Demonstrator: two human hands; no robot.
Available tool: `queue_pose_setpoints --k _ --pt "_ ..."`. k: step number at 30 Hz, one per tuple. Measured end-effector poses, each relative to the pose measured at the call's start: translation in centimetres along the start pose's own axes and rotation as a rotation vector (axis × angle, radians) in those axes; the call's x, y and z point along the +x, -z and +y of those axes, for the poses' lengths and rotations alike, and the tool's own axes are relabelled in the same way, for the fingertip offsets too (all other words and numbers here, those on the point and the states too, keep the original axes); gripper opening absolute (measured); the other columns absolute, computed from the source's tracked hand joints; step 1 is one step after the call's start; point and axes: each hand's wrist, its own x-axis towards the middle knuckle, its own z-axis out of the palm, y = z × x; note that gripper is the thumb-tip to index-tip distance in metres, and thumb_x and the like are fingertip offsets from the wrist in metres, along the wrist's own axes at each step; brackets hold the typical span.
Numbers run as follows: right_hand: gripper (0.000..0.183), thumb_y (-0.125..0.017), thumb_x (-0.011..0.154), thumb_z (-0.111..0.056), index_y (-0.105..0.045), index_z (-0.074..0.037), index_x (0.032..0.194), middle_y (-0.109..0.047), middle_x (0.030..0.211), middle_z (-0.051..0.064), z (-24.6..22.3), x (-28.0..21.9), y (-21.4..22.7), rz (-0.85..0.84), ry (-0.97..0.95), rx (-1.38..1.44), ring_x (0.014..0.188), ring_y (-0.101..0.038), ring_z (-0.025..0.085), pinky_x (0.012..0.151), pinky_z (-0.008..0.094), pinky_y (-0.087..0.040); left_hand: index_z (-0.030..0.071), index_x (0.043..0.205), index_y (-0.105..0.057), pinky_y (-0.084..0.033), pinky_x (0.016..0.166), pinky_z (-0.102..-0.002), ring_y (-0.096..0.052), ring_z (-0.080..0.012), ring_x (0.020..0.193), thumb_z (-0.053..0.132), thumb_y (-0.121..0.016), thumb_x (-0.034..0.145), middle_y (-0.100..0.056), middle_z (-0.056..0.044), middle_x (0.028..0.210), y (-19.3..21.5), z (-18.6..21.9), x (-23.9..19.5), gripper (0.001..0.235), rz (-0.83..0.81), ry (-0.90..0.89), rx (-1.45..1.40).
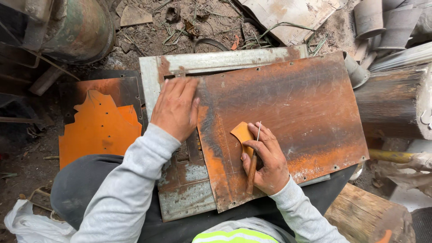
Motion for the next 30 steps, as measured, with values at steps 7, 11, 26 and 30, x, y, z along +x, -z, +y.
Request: queue_pose_setpoints --k 7,11,26,30 --pt "0.032 -0.074 0.083 -0.007 -0.066 -0.001 0.114 -0.056 0.146 0.023 -0.2 -0.3 0.3 -0.009 0.029 0.001 0.144 -0.046 0.044 0.118 0.051 -0.04 0.003 0.133 -0.06 -0.035 0.118 -0.052 -0.058 -0.0354 0.12 0.008 -0.058 0.094 -0.065 -0.015 0.119 -0.3 0.1 1.0 0.039 -0.019 -0.004 0.055" --pt "0.037 -0.078 0.081 -0.01 -0.066 -0.003 0.116 -0.055 0.147 0.021 -1.3 -1.2 -0.2 -0.023 0.032 -0.036 0.143 -0.046 0.044 0.117 0.051 -0.04 0.002 0.129 -0.063 -0.039 0.115 -0.051 -0.058 -0.0361 0.112 0.007 -0.059 0.093 -0.064 -0.015 0.11 0.9 1.2 -0.8 0.036 -0.054 0.016 0.136" --pt "0.055 -0.082 0.08 -0.021 -0.063 -0.008 0.13 -0.05 0.153 0.02 -1.6 -0.2 1.5 -0.192 0.083 -0.023 0.145 -0.043 0.04 0.117 0.05 -0.033 0.001 0.112 -0.069 -0.054 0.085 -0.045 -0.064 -0.036 0.1 0.006 -0.064 0.09 -0.065 -0.016 0.102 3.9 2.4 -2.7 0.023 -0.153 0.032 -0.12" --pt "0.058 -0.083 0.077 -0.023 -0.063 -0.009 0.129 -0.049 0.155 0.02 -1.4 0.2 1.6 -0.251 0.114 -0.026 0.148 -0.039 0.04 0.117 0.05 -0.028 0.003 0.108 -0.07 -0.055 0.08 -0.045 -0.065 -0.0345 0.095 0.008 -0.064 0.092 -0.065 -0.013 0.1 3.7 2.6 -3.1 0.019 -0.253 0.013 -0.119"
